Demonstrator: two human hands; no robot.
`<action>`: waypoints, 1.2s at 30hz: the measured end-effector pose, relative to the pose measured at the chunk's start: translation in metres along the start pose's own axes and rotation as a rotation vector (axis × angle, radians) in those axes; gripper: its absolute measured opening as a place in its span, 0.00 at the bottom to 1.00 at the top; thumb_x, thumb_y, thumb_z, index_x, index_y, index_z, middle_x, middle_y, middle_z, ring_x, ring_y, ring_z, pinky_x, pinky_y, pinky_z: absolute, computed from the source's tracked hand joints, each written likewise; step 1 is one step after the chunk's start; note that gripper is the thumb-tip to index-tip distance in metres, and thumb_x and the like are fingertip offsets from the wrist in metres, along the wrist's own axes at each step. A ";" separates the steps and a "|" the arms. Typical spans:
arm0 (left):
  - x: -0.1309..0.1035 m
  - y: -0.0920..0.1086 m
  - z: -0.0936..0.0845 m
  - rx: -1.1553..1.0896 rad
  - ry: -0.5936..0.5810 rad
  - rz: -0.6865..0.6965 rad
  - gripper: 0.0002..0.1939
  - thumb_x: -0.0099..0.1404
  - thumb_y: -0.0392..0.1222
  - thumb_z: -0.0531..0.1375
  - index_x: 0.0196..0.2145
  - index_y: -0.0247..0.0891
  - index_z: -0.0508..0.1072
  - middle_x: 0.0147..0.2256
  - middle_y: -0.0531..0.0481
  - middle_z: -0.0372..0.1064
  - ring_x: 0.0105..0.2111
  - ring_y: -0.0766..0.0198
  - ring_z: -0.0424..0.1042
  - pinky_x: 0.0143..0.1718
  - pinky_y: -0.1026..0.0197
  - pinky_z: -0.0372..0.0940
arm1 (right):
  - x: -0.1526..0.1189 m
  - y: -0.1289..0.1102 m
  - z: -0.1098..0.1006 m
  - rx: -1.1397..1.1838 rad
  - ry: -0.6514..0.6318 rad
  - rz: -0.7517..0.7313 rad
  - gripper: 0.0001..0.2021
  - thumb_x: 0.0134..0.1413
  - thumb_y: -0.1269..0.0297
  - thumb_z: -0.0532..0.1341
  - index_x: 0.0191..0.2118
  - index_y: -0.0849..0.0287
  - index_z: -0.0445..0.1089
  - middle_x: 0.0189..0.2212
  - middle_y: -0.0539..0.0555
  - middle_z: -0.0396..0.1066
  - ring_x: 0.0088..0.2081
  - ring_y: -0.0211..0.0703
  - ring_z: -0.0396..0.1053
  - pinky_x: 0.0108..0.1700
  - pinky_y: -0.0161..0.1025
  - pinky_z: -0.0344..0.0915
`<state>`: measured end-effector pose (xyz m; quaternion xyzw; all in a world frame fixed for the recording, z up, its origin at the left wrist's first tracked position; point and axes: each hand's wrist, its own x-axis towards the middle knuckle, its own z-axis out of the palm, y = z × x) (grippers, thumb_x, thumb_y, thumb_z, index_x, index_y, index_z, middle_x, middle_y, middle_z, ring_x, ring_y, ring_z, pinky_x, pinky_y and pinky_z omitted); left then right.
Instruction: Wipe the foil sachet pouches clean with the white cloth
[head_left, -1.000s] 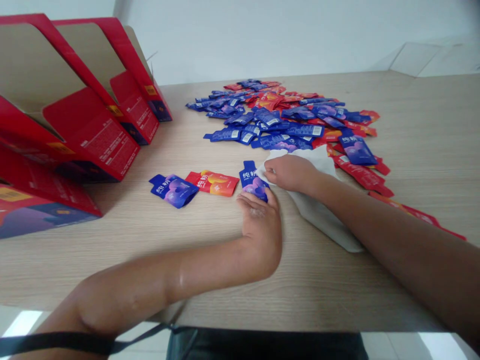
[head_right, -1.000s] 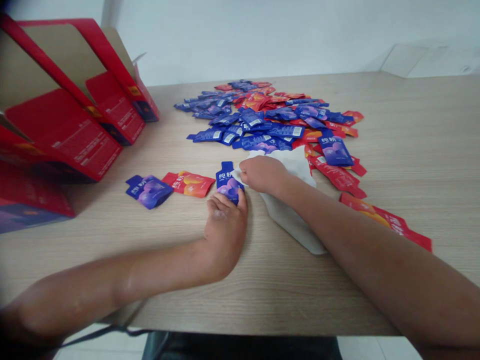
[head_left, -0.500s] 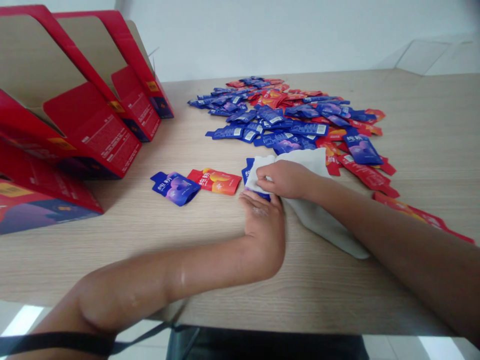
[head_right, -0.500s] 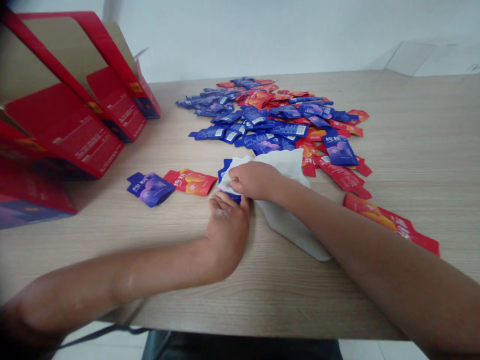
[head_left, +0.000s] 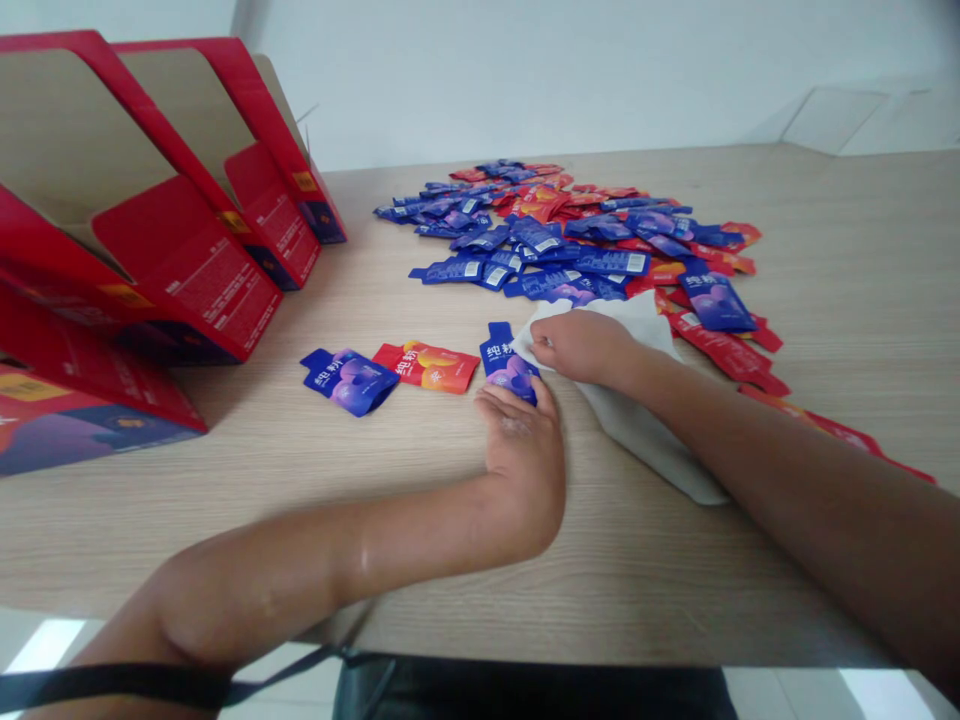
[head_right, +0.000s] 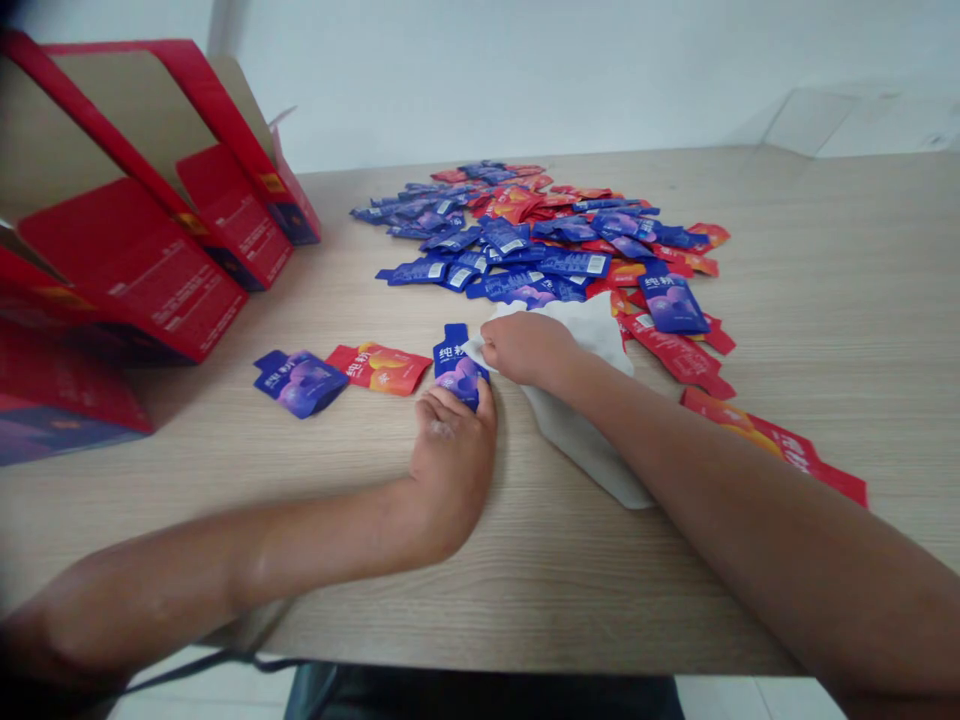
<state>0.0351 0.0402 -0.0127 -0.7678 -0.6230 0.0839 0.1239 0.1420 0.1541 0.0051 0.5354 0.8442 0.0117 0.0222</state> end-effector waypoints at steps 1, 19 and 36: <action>0.000 0.000 0.000 -0.004 0.000 -0.001 0.27 0.68 0.25 0.43 0.63 0.30 0.59 0.52 0.19 0.69 0.51 0.46 0.73 0.48 0.43 0.67 | 0.000 0.002 -0.001 -0.014 0.007 0.016 0.16 0.60 0.59 0.50 0.38 0.58 0.74 0.37 0.60 0.77 0.35 0.47 0.71 0.28 0.38 0.47; -0.001 -0.001 -0.003 -0.026 0.017 -0.019 0.25 0.68 0.25 0.43 0.60 0.24 0.62 0.51 0.17 0.68 0.50 0.45 0.74 0.47 0.45 0.67 | -0.006 -0.015 -0.007 0.133 -0.067 -0.177 0.16 0.59 0.56 0.51 0.32 0.57 0.72 0.29 0.54 0.74 0.30 0.41 0.65 0.28 0.36 0.46; 0.000 0.000 0.001 0.052 0.004 0.010 0.28 0.68 0.24 0.43 0.63 0.31 0.59 0.51 0.19 0.69 0.49 0.46 0.74 0.47 0.44 0.67 | -0.006 -0.007 -0.013 0.042 0.104 -0.010 0.16 0.60 0.58 0.50 0.36 0.59 0.74 0.35 0.58 0.76 0.33 0.44 0.69 0.28 0.38 0.45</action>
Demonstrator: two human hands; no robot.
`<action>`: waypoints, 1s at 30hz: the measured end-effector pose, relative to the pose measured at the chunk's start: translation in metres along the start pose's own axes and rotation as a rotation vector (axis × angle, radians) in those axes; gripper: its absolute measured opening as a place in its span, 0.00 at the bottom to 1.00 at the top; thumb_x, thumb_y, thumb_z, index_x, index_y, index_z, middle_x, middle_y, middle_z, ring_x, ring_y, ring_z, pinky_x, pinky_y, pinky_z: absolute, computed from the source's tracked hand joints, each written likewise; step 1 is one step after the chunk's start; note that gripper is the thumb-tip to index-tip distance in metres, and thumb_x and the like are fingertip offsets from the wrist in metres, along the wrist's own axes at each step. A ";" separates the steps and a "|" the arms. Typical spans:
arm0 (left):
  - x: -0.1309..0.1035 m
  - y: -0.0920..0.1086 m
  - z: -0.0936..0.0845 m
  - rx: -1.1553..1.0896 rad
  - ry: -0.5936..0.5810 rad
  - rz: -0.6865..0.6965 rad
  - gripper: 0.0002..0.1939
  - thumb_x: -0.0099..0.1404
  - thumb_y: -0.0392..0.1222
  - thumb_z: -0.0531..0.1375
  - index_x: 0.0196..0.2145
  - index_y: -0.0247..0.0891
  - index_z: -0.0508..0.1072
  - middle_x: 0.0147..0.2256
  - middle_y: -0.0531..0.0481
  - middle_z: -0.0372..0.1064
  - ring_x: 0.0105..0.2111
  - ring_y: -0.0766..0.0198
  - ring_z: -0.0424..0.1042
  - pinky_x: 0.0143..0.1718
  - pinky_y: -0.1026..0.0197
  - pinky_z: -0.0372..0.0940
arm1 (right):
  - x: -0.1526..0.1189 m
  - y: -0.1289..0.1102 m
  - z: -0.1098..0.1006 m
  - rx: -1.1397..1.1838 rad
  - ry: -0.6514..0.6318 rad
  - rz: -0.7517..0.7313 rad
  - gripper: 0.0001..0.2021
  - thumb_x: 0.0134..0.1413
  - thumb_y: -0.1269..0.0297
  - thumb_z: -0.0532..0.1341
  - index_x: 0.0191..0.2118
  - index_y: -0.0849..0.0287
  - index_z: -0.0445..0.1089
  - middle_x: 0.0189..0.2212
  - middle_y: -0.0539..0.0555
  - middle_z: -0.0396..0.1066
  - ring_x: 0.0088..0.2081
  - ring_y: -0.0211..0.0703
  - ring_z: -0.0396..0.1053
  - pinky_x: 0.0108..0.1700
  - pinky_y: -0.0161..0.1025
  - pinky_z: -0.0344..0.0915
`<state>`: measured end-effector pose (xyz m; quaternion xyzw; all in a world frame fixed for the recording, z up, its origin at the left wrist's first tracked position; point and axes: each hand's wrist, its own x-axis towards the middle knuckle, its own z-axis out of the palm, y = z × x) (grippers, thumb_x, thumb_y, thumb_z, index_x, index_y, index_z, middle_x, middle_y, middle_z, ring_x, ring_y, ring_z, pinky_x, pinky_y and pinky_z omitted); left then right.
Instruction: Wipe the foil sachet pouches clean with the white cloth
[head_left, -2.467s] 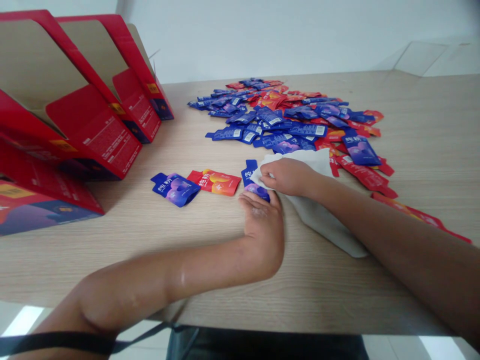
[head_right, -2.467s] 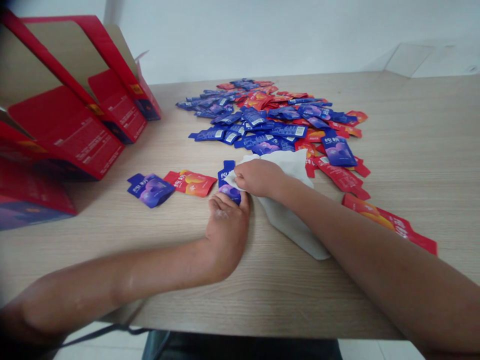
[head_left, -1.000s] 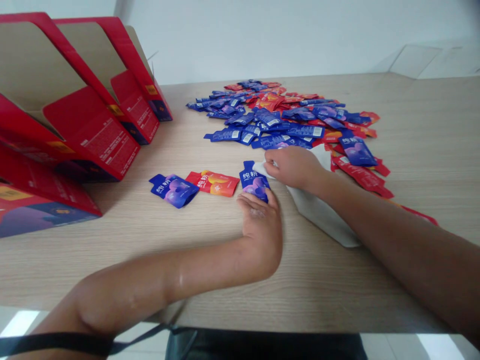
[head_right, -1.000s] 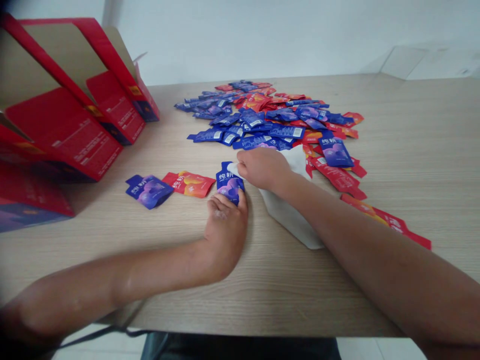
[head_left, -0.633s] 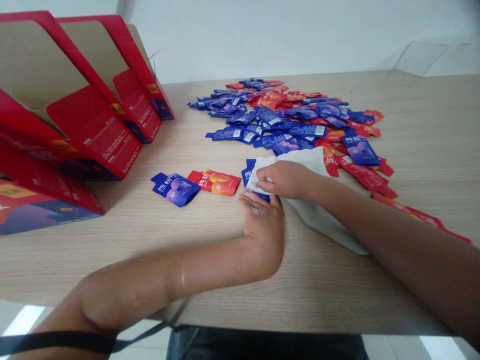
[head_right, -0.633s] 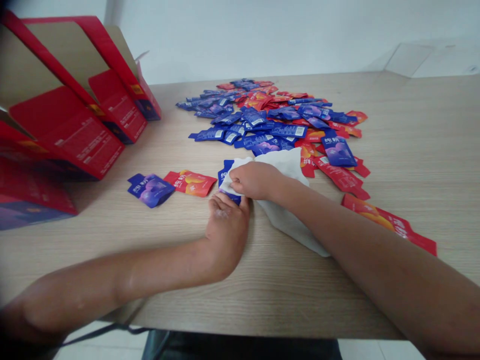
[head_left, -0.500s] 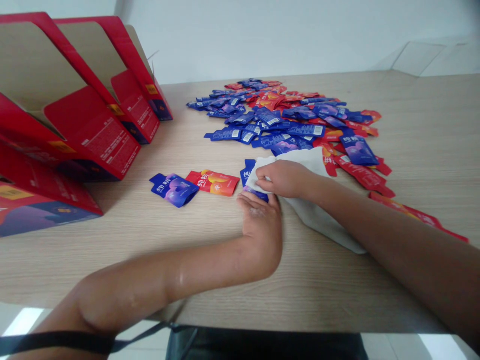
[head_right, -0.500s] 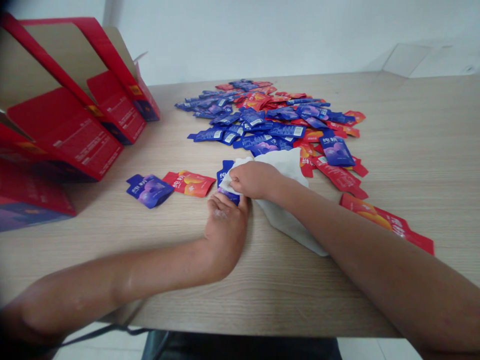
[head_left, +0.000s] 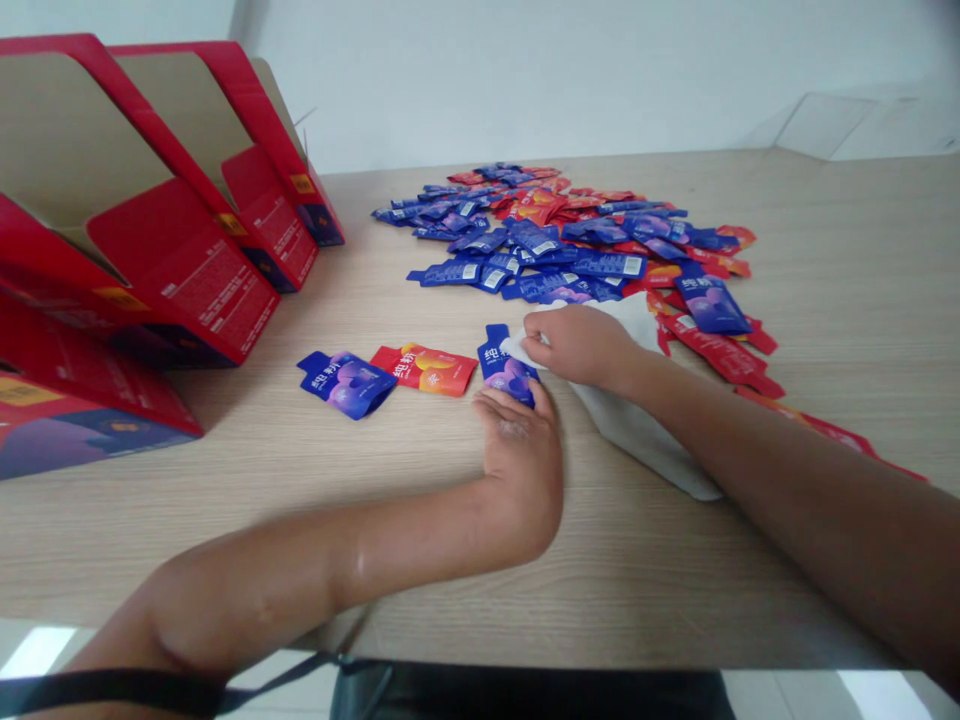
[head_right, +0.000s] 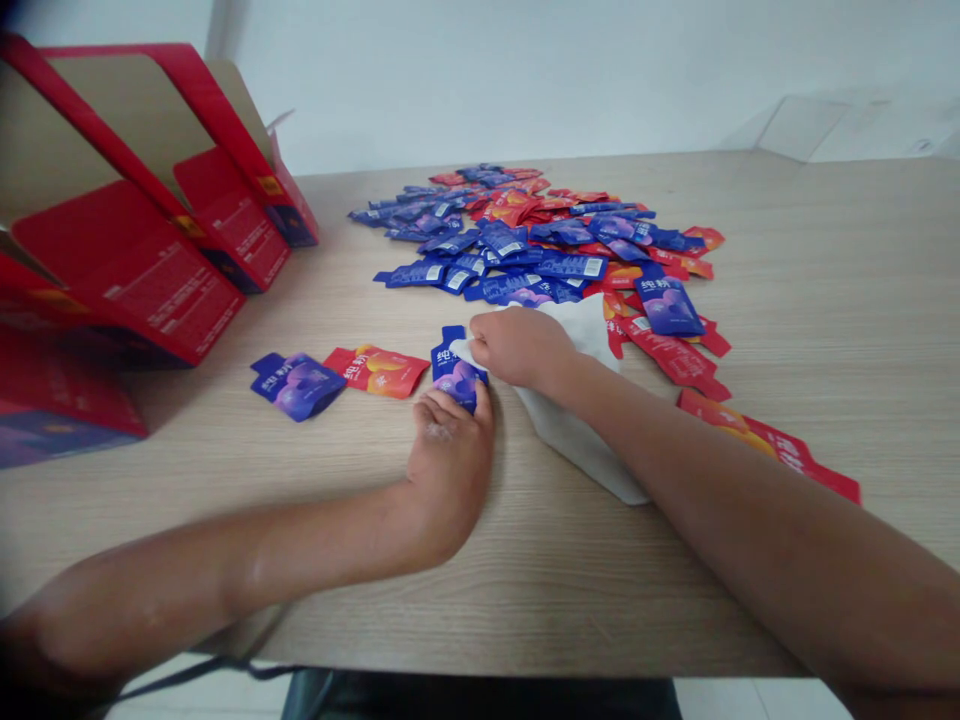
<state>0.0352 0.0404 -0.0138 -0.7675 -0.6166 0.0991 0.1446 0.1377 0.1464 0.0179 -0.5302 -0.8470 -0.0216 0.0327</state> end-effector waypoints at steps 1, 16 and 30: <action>0.000 0.000 0.000 -0.007 0.004 -0.001 0.27 0.68 0.24 0.43 0.63 0.31 0.59 0.50 0.19 0.70 0.49 0.46 0.75 0.47 0.44 0.67 | -0.002 -0.003 -0.002 0.023 0.043 -0.027 0.16 0.61 0.59 0.50 0.36 0.59 0.73 0.34 0.57 0.76 0.33 0.44 0.69 0.28 0.38 0.45; 0.000 0.000 0.000 -0.079 0.033 -0.031 0.27 0.67 0.23 0.42 0.61 0.27 0.61 0.50 0.17 0.69 0.49 0.45 0.74 0.46 0.44 0.67 | -0.001 -0.008 0.009 0.059 -0.127 -0.104 0.17 0.60 0.56 0.50 0.34 0.57 0.73 0.32 0.56 0.76 0.32 0.43 0.68 0.28 0.37 0.47; 0.001 0.000 0.001 -0.142 0.019 -0.033 0.27 0.67 0.24 0.45 0.62 0.31 0.62 0.51 0.20 0.69 0.50 0.46 0.73 0.49 0.41 0.66 | 0.002 0.001 0.005 0.022 0.018 0.002 0.17 0.62 0.58 0.49 0.36 0.59 0.74 0.35 0.58 0.77 0.33 0.44 0.69 0.29 0.38 0.47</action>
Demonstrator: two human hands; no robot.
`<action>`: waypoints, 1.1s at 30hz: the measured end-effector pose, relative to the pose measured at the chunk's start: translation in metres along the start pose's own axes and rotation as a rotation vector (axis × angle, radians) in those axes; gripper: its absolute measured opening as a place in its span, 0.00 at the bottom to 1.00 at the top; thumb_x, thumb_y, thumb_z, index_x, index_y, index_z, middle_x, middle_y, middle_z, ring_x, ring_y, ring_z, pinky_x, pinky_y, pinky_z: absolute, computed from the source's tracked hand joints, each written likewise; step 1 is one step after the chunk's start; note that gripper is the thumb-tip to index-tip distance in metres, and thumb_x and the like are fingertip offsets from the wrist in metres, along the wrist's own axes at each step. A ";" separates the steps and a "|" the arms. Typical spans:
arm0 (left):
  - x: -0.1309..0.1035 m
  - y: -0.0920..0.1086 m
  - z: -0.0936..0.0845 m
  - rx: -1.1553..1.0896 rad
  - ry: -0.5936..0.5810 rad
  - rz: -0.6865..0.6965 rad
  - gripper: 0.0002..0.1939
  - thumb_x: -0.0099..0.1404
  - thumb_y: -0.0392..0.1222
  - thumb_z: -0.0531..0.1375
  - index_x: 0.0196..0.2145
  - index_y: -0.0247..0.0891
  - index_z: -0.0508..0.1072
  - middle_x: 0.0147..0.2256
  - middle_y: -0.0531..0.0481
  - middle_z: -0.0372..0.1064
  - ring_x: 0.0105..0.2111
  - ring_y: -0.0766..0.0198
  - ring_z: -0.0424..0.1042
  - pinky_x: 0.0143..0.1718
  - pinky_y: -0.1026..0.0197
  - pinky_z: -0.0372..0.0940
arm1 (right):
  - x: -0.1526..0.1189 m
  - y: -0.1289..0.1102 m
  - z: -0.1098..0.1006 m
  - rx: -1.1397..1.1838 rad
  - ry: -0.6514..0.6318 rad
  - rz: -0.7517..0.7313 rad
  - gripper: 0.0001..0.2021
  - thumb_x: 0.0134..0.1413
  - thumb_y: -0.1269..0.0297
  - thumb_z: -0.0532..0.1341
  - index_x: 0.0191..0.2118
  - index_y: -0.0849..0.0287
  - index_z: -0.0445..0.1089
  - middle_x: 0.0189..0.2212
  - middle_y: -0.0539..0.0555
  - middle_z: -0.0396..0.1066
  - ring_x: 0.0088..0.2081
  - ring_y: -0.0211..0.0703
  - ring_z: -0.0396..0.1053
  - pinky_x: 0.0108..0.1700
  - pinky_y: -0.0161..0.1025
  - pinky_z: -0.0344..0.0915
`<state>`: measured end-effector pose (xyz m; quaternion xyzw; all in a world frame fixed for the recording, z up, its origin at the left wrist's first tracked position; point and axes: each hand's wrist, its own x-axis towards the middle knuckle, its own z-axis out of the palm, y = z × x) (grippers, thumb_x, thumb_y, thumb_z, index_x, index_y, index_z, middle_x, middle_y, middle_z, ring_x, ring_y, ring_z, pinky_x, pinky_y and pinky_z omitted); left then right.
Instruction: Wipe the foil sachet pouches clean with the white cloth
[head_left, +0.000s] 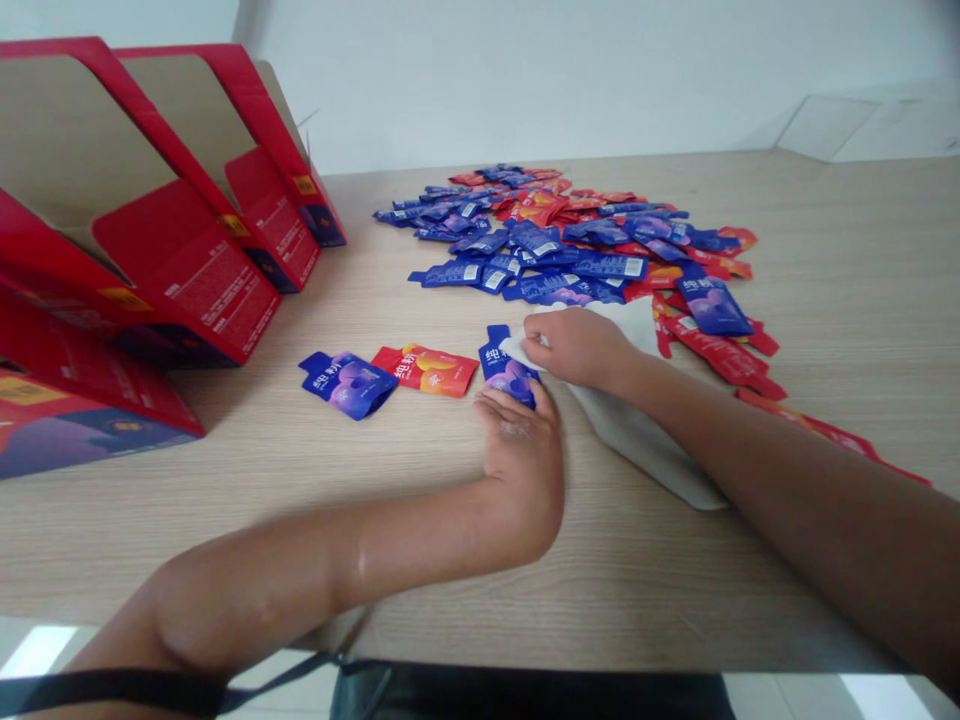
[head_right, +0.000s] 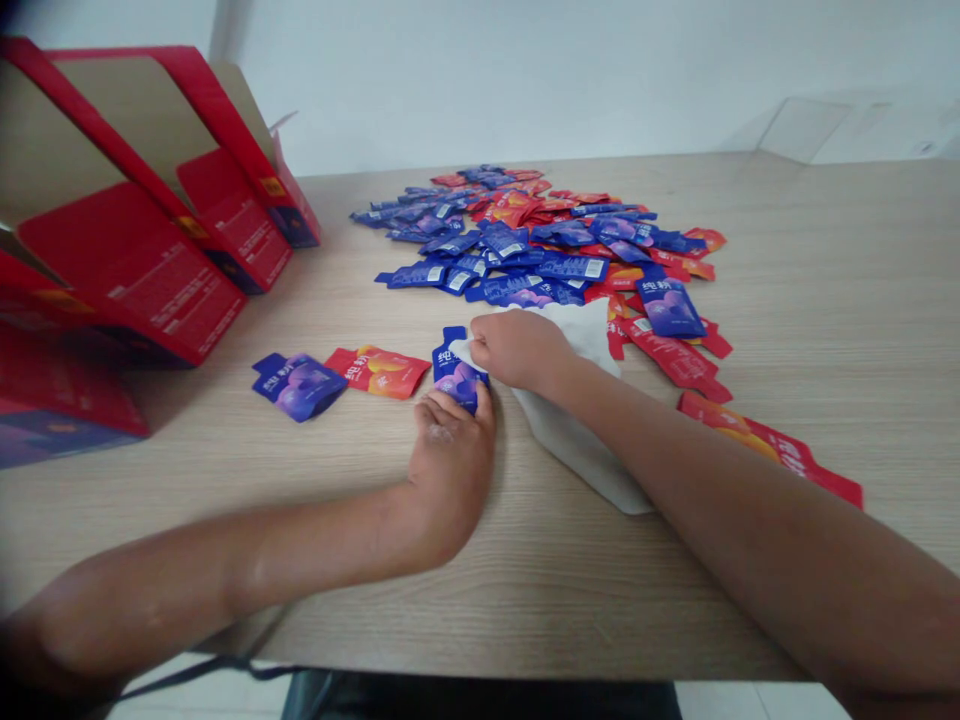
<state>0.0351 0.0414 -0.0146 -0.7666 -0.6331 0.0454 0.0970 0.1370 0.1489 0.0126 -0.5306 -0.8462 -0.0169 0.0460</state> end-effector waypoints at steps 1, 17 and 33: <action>0.000 0.000 -0.001 -0.004 -0.001 0.000 0.26 0.67 0.24 0.45 0.61 0.30 0.62 0.51 0.20 0.69 0.50 0.46 0.74 0.48 0.41 0.67 | -0.001 -0.003 -0.002 0.025 0.031 -0.038 0.17 0.61 0.59 0.49 0.35 0.59 0.73 0.34 0.58 0.76 0.33 0.43 0.68 0.29 0.38 0.47; 0.000 0.000 -0.003 0.165 -0.004 0.000 0.26 0.68 0.24 0.42 0.61 0.24 0.61 0.50 0.17 0.69 0.48 0.46 0.75 0.44 0.47 0.69 | -0.003 -0.007 0.008 0.116 -0.089 -0.097 0.13 0.60 0.56 0.52 0.44 0.56 0.68 0.34 0.55 0.76 0.33 0.44 0.69 0.29 0.36 0.47; -0.001 -0.001 -0.005 0.207 -0.056 0.042 0.27 0.69 0.26 0.43 0.64 0.33 0.58 0.51 0.21 0.70 0.49 0.47 0.75 0.46 0.47 0.68 | 0.001 0.004 0.011 -0.011 -0.022 -0.013 0.16 0.63 0.58 0.49 0.44 0.56 0.71 0.36 0.58 0.77 0.34 0.48 0.71 0.29 0.38 0.48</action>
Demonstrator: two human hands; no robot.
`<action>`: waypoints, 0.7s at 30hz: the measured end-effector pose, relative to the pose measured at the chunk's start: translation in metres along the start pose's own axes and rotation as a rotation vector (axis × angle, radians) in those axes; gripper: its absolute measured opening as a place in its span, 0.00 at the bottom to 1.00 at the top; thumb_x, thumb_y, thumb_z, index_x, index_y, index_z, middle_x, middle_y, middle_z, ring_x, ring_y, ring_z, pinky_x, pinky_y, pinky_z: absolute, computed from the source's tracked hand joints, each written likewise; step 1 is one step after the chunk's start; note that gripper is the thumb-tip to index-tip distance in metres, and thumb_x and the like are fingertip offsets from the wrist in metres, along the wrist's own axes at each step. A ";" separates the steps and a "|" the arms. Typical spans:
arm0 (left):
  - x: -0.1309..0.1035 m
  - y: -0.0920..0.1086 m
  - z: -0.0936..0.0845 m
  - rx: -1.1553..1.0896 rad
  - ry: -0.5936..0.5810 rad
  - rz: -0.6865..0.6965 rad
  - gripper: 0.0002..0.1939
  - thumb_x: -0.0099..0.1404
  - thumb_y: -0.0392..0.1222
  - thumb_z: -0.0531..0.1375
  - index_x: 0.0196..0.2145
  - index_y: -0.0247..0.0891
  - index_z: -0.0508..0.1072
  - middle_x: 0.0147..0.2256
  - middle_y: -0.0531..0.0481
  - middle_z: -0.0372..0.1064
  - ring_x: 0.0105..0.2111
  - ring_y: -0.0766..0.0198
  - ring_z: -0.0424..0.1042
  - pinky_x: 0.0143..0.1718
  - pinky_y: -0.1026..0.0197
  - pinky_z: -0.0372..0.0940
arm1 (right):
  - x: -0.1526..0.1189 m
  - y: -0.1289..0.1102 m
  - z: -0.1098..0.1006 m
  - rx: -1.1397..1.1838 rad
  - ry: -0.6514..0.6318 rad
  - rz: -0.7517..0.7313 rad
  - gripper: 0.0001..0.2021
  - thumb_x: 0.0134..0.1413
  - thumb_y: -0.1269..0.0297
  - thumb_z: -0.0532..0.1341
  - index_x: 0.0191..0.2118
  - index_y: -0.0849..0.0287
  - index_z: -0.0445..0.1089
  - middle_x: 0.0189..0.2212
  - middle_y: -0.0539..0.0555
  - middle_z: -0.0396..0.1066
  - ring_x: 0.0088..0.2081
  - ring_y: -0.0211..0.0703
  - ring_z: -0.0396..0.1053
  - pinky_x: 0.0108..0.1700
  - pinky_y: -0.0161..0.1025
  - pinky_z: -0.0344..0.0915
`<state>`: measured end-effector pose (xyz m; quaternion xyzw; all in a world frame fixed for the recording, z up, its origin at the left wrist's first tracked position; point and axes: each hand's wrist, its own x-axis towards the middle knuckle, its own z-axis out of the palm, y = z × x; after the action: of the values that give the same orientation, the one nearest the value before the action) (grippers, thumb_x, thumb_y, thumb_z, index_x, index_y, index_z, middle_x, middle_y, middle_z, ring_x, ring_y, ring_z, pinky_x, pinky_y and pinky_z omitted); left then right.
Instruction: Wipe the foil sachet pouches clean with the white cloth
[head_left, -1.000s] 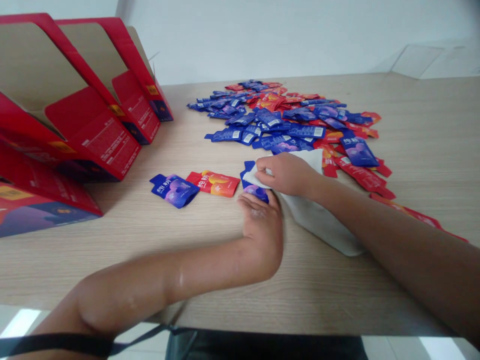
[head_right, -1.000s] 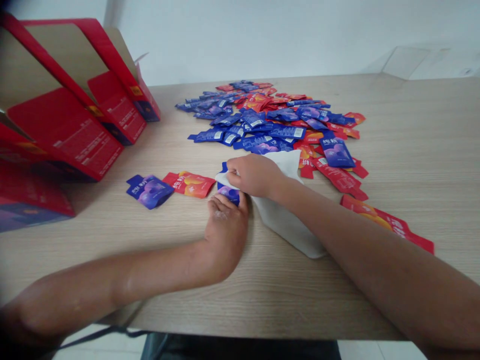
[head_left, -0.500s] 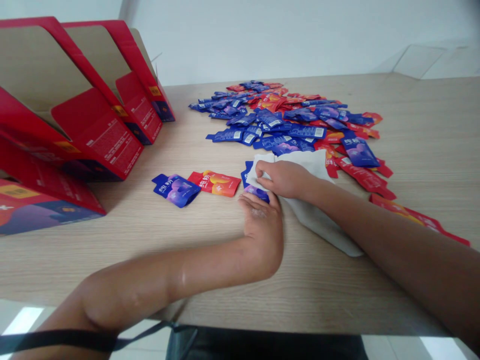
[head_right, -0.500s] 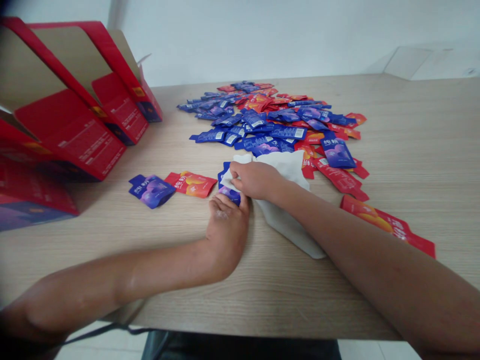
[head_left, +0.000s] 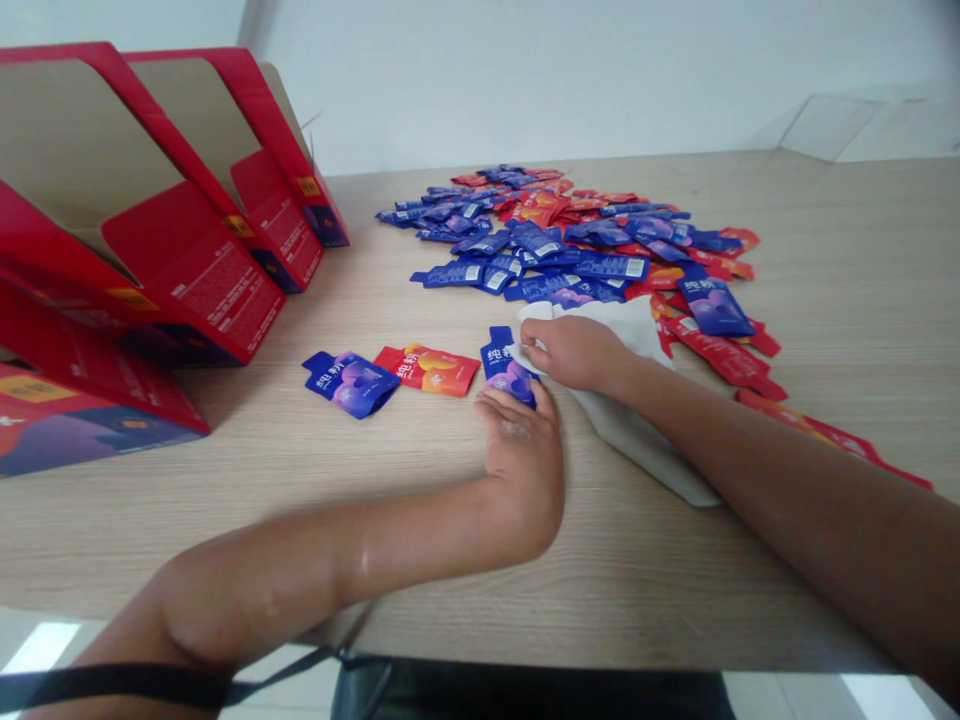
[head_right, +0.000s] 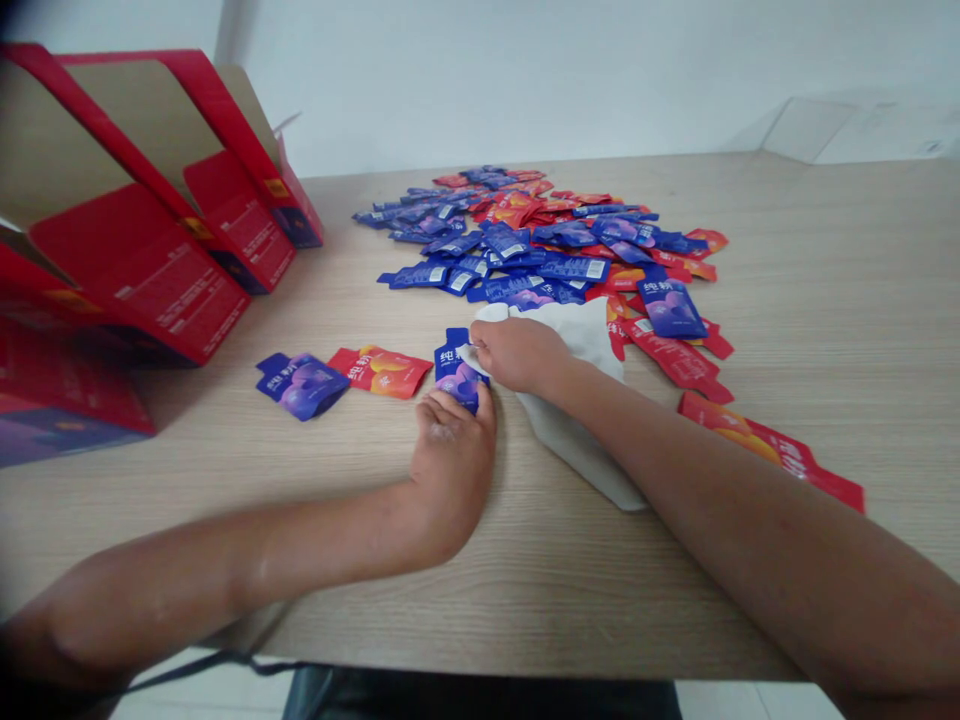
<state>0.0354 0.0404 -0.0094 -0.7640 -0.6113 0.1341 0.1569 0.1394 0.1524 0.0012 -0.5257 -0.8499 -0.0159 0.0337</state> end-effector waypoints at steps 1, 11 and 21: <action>0.000 0.000 0.000 0.006 -0.005 0.004 0.27 0.69 0.26 0.43 0.64 0.33 0.57 0.51 0.21 0.70 0.49 0.46 0.74 0.46 0.47 0.68 | -0.001 -0.001 -0.002 -0.002 0.023 0.004 0.15 0.62 0.58 0.49 0.44 0.57 0.71 0.35 0.58 0.77 0.34 0.48 0.71 0.28 0.38 0.47; 0.000 -0.001 0.001 -0.087 0.037 -0.008 0.23 0.68 0.25 0.43 0.57 0.20 0.65 0.50 0.16 0.68 0.50 0.44 0.73 0.48 0.45 0.67 | -0.007 -0.016 -0.006 0.274 -0.073 -0.231 0.13 0.61 0.56 0.53 0.41 0.57 0.71 0.34 0.54 0.75 0.35 0.43 0.68 0.33 0.36 0.51; 0.000 -0.001 -0.001 -0.108 0.030 -0.026 0.25 0.68 0.24 0.41 0.61 0.21 0.60 0.50 0.15 0.67 0.50 0.44 0.74 0.45 0.47 0.69 | -0.006 -0.016 -0.006 0.141 -0.108 -0.123 0.13 0.59 0.57 0.54 0.44 0.58 0.67 0.37 0.58 0.76 0.35 0.46 0.69 0.30 0.37 0.47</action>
<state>0.0352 0.0409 -0.0087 -0.7653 -0.6252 0.0874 0.1261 0.1279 0.1398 0.0064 -0.4689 -0.8802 0.0699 0.0238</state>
